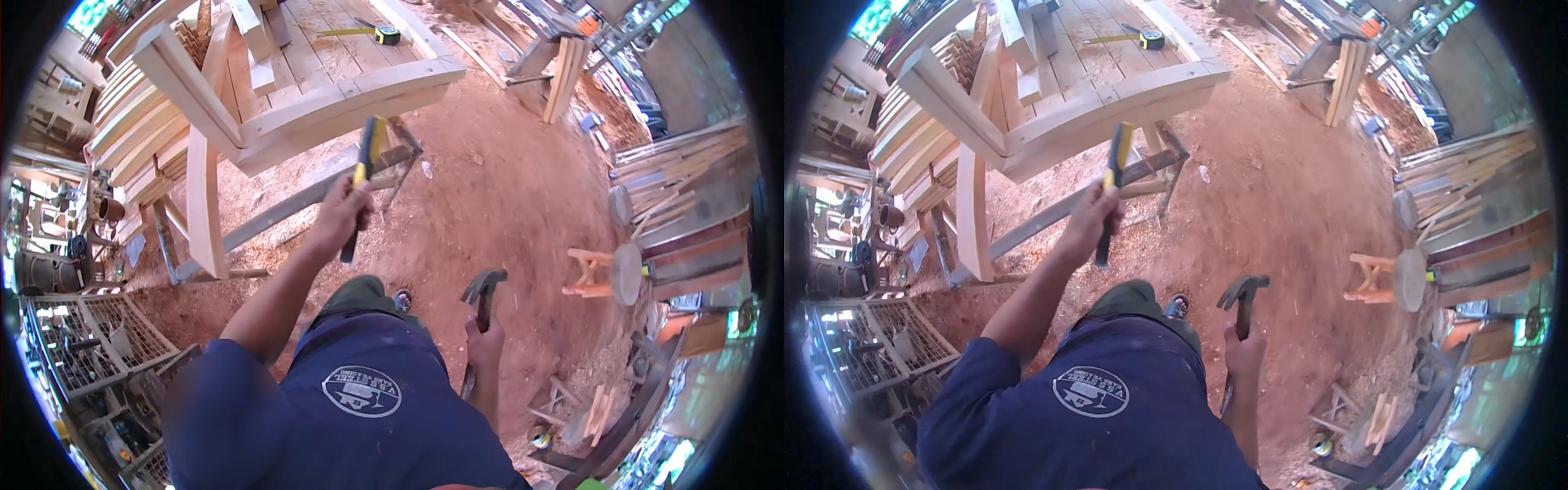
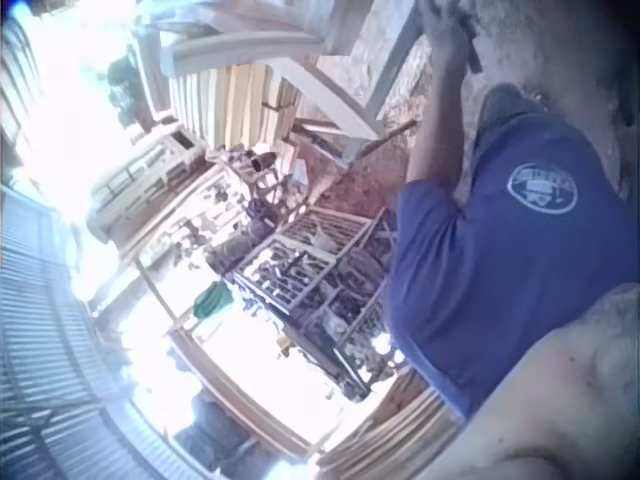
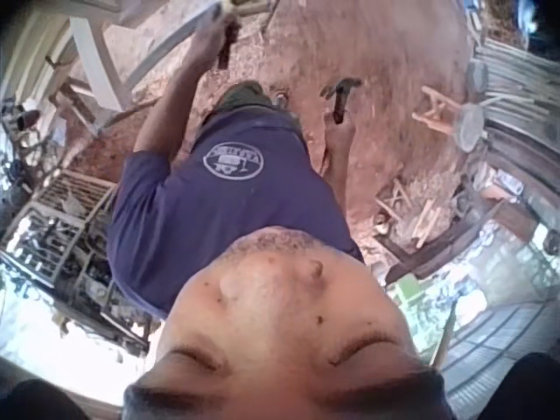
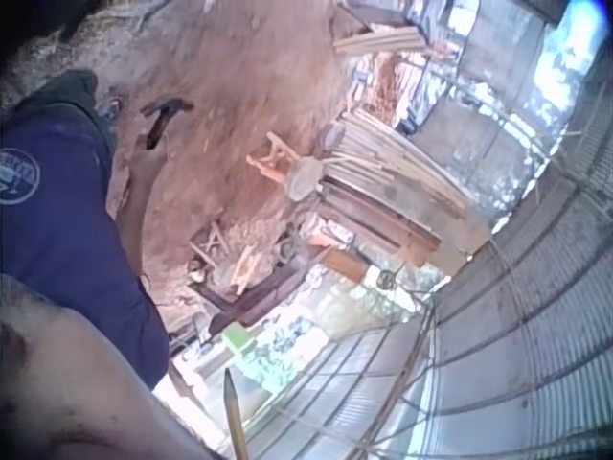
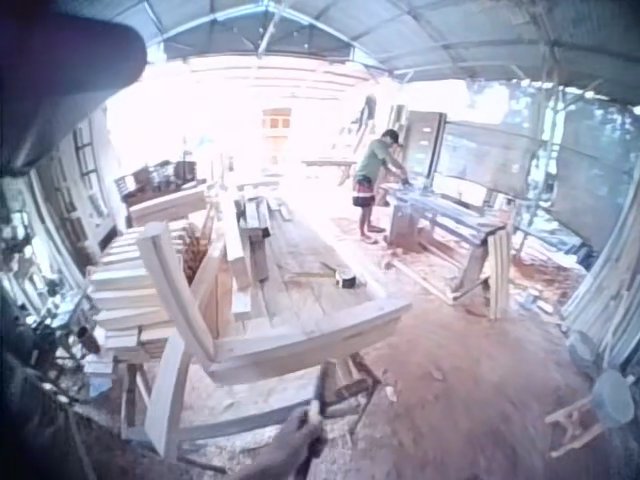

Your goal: The person chisels a notch into a wooden beam by striking a chisel with a hammer, uses a tape measure to check dimensions, and prys at the wood with a wrench.

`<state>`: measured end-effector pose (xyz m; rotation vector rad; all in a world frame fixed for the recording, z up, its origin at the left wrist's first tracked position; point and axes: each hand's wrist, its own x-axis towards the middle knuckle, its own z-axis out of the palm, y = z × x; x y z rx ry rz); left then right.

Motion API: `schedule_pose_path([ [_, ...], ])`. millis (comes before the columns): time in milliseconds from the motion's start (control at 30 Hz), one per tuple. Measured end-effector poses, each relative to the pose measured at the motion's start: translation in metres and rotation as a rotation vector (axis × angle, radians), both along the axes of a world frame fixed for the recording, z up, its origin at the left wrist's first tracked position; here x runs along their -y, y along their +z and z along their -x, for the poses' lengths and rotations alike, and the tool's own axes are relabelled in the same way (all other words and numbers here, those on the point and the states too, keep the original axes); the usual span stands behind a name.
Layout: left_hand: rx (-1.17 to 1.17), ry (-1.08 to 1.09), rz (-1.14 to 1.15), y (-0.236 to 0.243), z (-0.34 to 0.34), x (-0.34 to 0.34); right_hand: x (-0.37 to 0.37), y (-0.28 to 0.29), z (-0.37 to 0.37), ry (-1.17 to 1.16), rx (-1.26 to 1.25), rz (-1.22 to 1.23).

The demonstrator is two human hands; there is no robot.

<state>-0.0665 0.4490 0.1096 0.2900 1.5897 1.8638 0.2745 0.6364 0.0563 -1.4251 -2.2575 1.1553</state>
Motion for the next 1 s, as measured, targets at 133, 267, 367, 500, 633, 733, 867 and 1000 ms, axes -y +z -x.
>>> schedule_pose_path([
  [133, 0.033, 0.21, -0.139, 0.033, 0.038, -0.022, -0.053, 0.028, 0.054, 0.159, 0.034, 0.133],
  [267, 0.047, 0.363, -0.265, 0.059, 0.103, -0.048, -0.111, 0.026, 0.115, 0.338, 0.097, 0.074],
  [367, 0.031, 0.441, -0.31, 0.072, 0.167, -0.061, -0.132, 0.057, 0.197, 0.448, 0.126, 0.076],
  [500, 0.013, 0.498, -0.366, 0.07, 0.261, -0.078, -0.162, 0.046, 0.29, 0.538, 0.012, 0.181],
  [633, 0.053, 0.506, -0.399, 0.05, 0.321, -0.105, -0.168, 0.089, 0.384, 0.553, -0.119, 0.289],
  [733, 0.107, 0.557, -0.387, 0.035, 0.344, -0.112, -0.179, 0.108, 0.44, 0.623, -0.129, 0.295],
  [867, 0.226, 0.597, -0.361, 0.017, 0.36, -0.108, -0.19, 0.123, 0.511, 0.757, -0.105, 0.284],
  [1000, 0.29, 0.655, -0.325, 0.01, 0.362, -0.113, -0.201, 0.126, 0.576, 0.894, -0.107, 0.338],
])
